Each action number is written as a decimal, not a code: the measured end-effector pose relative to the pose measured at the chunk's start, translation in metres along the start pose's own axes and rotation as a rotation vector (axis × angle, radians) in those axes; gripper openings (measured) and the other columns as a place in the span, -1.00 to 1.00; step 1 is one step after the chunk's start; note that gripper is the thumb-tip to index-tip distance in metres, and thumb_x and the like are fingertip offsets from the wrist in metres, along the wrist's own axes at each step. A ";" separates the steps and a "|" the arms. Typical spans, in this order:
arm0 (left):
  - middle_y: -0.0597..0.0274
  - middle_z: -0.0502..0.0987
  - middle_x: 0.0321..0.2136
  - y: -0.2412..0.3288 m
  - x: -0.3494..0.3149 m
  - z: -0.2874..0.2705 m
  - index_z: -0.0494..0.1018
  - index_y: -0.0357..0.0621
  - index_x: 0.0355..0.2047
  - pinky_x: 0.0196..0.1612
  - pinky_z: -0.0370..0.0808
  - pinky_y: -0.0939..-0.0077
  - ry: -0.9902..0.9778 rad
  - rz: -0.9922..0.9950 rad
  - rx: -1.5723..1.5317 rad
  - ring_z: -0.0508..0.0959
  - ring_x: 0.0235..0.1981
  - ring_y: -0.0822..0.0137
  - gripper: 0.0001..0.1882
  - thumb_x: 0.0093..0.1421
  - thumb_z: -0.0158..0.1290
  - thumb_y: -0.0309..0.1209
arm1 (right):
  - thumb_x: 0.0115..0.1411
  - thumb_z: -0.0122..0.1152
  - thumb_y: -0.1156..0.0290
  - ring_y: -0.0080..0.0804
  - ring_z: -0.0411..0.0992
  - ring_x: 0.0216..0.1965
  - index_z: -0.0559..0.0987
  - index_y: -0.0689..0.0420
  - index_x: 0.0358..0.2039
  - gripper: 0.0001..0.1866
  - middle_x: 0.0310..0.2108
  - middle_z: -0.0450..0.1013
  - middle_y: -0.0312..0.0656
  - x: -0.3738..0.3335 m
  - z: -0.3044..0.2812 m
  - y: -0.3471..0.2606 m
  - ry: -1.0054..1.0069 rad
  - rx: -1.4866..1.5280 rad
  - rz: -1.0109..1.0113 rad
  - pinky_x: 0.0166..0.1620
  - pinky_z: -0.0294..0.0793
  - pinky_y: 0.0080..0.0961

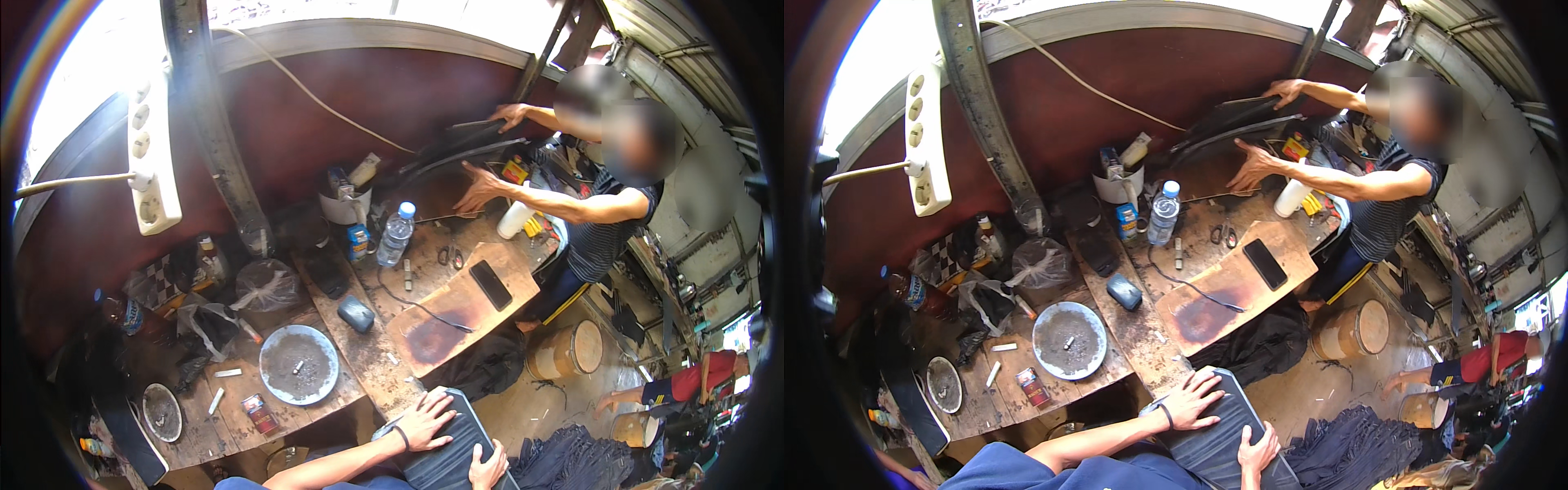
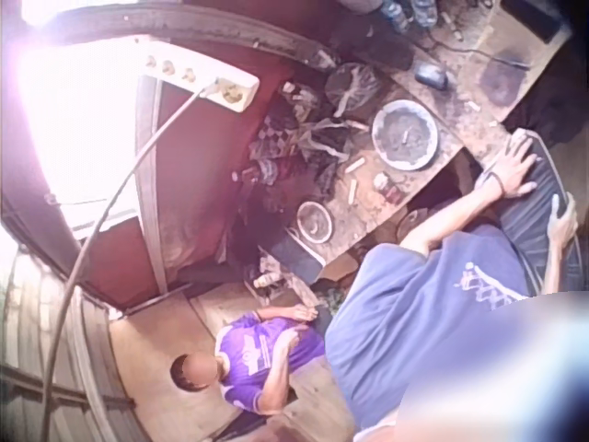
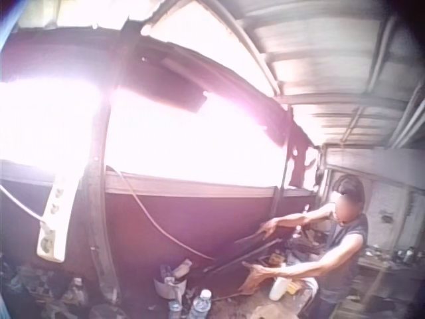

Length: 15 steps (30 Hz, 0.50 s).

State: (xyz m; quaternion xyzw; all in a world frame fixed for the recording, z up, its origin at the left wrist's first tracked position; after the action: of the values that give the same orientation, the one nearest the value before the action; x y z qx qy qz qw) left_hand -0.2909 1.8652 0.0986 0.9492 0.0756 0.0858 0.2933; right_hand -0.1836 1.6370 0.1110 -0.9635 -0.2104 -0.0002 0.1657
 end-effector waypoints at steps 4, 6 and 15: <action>-0.06 0.21 0.41 0.003 0.000 -0.006 0.40 -0.03 0.28 0.47 0.02 -0.23 0.027 0.000 0.001 0.07 0.49 -0.06 -0.28 0.31 -0.01 0.21 | 0.21 0.28 -0.13 0.05 0.46 0.05 0.53 0.17 0.08 -0.35 0.00 0.54 0.01 -0.001 0.001 0.001 0.008 -0.001 -0.008 0.20 0.30 -0.05; -0.05 0.24 0.39 0.004 0.000 -0.010 0.42 -0.03 0.27 0.46 0.03 -0.21 0.049 0.002 0.002 0.10 0.48 -0.06 -0.28 0.31 0.01 0.21 | 0.21 0.29 -0.12 0.03 0.47 0.04 0.54 0.17 0.07 -0.36 -0.01 0.55 0.00 0.000 0.002 0.001 0.006 -0.014 -0.007 0.20 0.31 -0.05; -0.03 0.31 0.35 0.024 0.000 -0.023 0.48 -0.01 0.18 0.42 0.13 -0.18 0.123 -0.064 0.110 0.23 0.42 -0.07 -0.35 0.19 0.24 0.08 | 0.17 0.37 -0.12 -0.03 0.49 0.06 0.57 0.10 0.06 -0.37 -0.04 0.58 -0.07 0.000 -0.009 -0.002 0.104 0.056 -0.093 0.18 0.35 -0.06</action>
State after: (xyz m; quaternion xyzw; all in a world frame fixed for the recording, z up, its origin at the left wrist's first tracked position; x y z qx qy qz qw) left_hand -0.2938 1.8582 0.1307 0.9538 0.1283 0.1305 0.2383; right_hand -0.1835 1.6357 0.1201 -0.9463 -0.2459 -0.0522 0.2033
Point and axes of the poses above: each hand's wrist, its own x-axis towards the middle knuckle, its own z-axis out of the palm, y = z × x, the point moved 7 cm from there along x, towards the middle knuckle
